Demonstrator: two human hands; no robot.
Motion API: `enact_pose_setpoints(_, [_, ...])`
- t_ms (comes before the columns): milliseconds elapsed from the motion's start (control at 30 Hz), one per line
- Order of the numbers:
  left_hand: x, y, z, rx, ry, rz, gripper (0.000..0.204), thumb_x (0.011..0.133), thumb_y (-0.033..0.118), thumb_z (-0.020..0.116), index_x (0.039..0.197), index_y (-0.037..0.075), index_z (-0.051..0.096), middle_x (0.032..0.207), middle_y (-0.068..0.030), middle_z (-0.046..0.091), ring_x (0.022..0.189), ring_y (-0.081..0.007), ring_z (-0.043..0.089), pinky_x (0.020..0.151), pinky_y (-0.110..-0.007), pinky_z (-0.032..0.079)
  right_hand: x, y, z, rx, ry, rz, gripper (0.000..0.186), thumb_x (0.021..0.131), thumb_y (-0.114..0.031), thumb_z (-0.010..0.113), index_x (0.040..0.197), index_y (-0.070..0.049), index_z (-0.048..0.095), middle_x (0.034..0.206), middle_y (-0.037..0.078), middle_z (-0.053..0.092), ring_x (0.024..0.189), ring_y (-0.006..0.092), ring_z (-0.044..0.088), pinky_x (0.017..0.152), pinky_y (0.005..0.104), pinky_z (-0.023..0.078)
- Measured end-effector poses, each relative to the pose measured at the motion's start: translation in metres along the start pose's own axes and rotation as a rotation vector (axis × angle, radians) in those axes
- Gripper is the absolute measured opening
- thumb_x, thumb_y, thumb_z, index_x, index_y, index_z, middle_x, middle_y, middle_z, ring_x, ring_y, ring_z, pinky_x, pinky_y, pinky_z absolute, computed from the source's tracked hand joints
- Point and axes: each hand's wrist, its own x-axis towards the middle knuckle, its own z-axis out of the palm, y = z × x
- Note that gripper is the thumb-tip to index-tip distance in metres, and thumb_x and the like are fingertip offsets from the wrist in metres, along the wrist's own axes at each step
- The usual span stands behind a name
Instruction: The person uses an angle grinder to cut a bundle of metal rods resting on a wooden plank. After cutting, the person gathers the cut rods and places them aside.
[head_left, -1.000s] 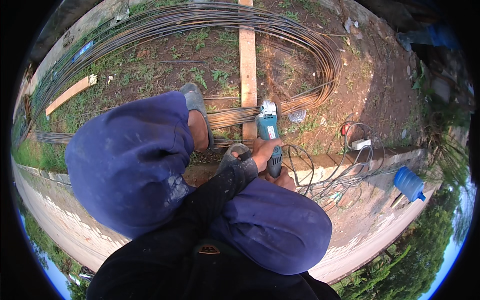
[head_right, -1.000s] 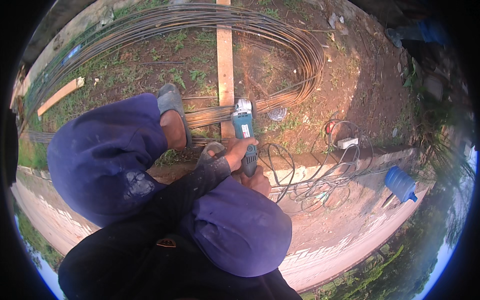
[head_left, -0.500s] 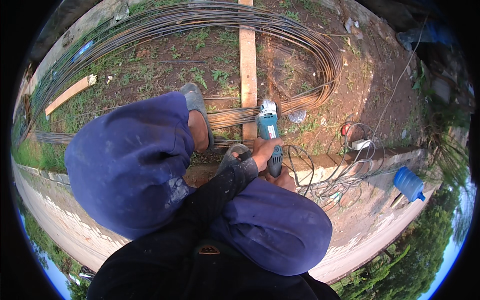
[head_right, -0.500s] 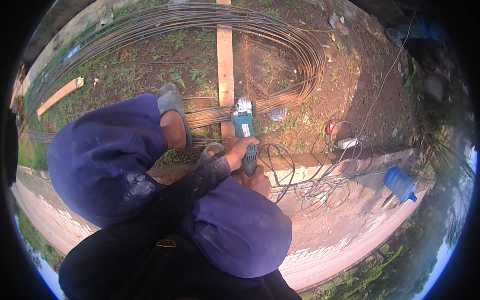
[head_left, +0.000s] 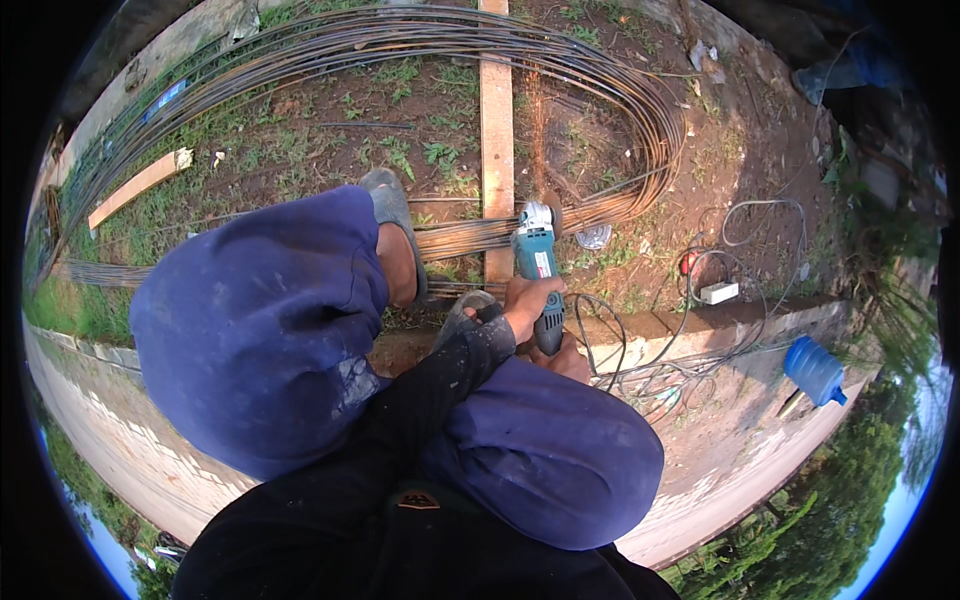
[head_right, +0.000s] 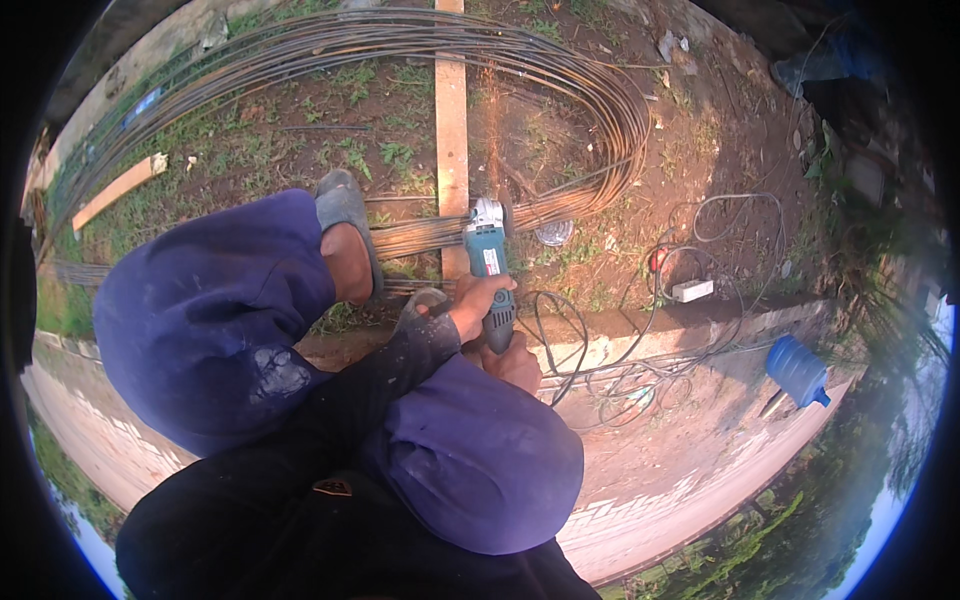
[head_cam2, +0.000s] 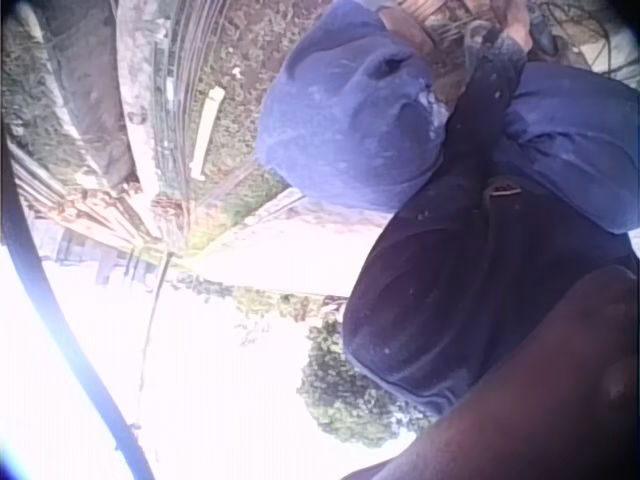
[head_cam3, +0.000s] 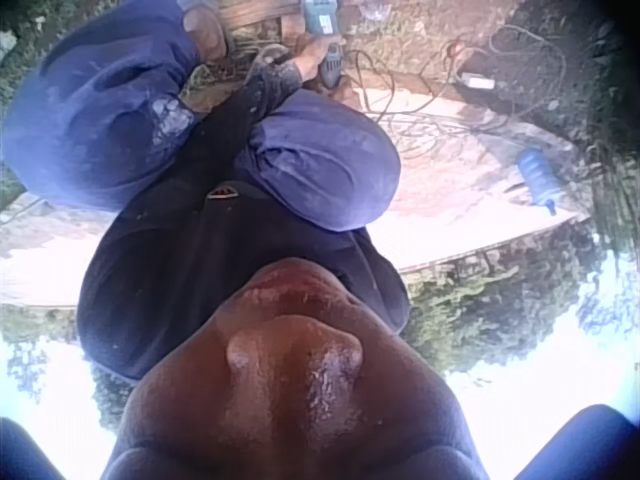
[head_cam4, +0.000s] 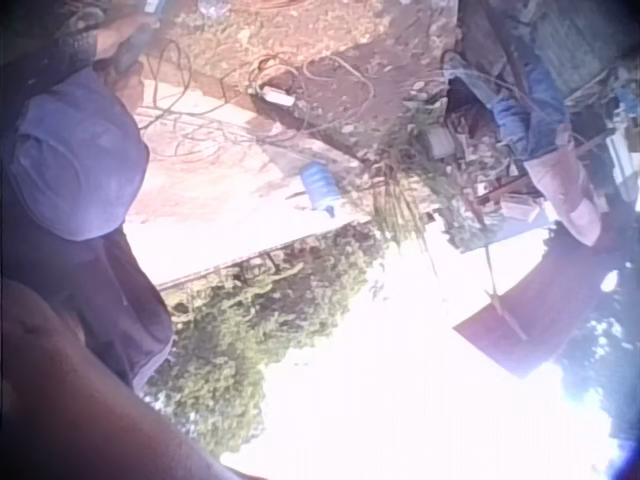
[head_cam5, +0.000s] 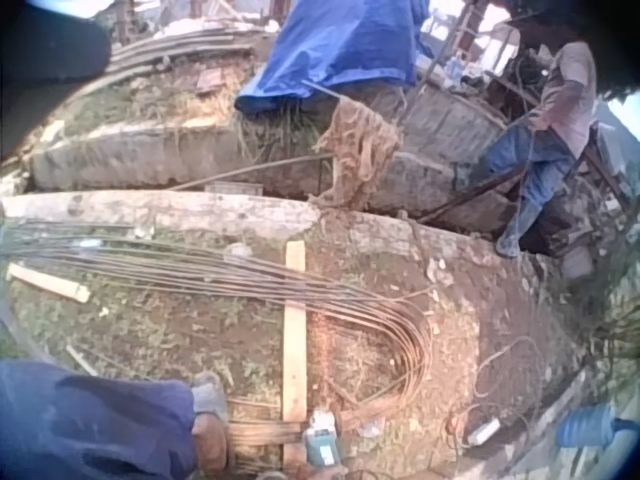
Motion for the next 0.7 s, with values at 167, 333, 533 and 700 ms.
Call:
enact_pose_setpoints(167, [0.001, 0.002, 0.001, -0.005, -0.002, -0.007, 0.023, 0.073, 0.016, 0.075, 0.082, 0.000, 0.062, 0.072, -0.0076, 0.060, 0.062, -0.0183, 0.060, 0.057, -0.036, 0.046, 0.003, 0.004, 0.002, 0.031, -0.002, -0.045, 0.046, 0.077, -0.042, 0.075, 0.098, -0.004, 0.057, 0.079, 0.025, 0.069, 0.079, 0.0437, 0.069, 0.072, 0.0526, 0.053])
enact_pose_setpoints(333, [0.001, 0.004, 0.001, 0.009, 0.015, -0.005, 0.023, 0.072, 0.017, 0.075, 0.082, 0.000, 0.063, 0.072, -0.0064, 0.061, 0.063, -0.0170, 0.059, 0.059, -0.035, 0.046, 0.005, 0.002, 0.004, 0.023, 0.007, -0.028, 0.047, 0.077, -0.043, 0.075, 0.097, -0.004, 0.057, 0.080, 0.026, 0.069, 0.079, 0.0443, 0.068, 0.072, 0.0529, 0.053])
enact_pose_setpoints(533, [0.002, 0.008, 0.000, -0.005, -0.005, 0.002, 0.021, 0.072, 0.017, 0.075, 0.081, 0.002, 0.064, 0.072, -0.0050, 0.060, 0.063, -0.0158, 0.057, 0.059, -0.034, 0.044, 0.006, -0.005, -0.003, -0.006, -0.027, -0.019, 0.047, 0.077, -0.042, 0.074, 0.099, -0.004, 0.057, 0.081, 0.025, 0.069, 0.080, 0.0446, 0.068, 0.073, 0.0533, 0.052])
enact_pose_setpoints(700, [0.001, 0.012, 0.000, -0.047, -0.024, 0.006, 0.021, 0.072, 0.017, 0.075, 0.082, 0.002, 0.064, 0.072, -0.0048, 0.059, 0.063, -0.0159, 0.057, 0.059, -0.034, 0.044, 0.009, -0.003, -0.001, 0.012, -0.027, -0.053, 0.046, 0.077, -0.039, 0.074, 0.102, -0.005, 0.058, 0.082, 0.026, 0.069, 0.082, 0.0445, 0.068, 0.075, 0.0534, 0.052])
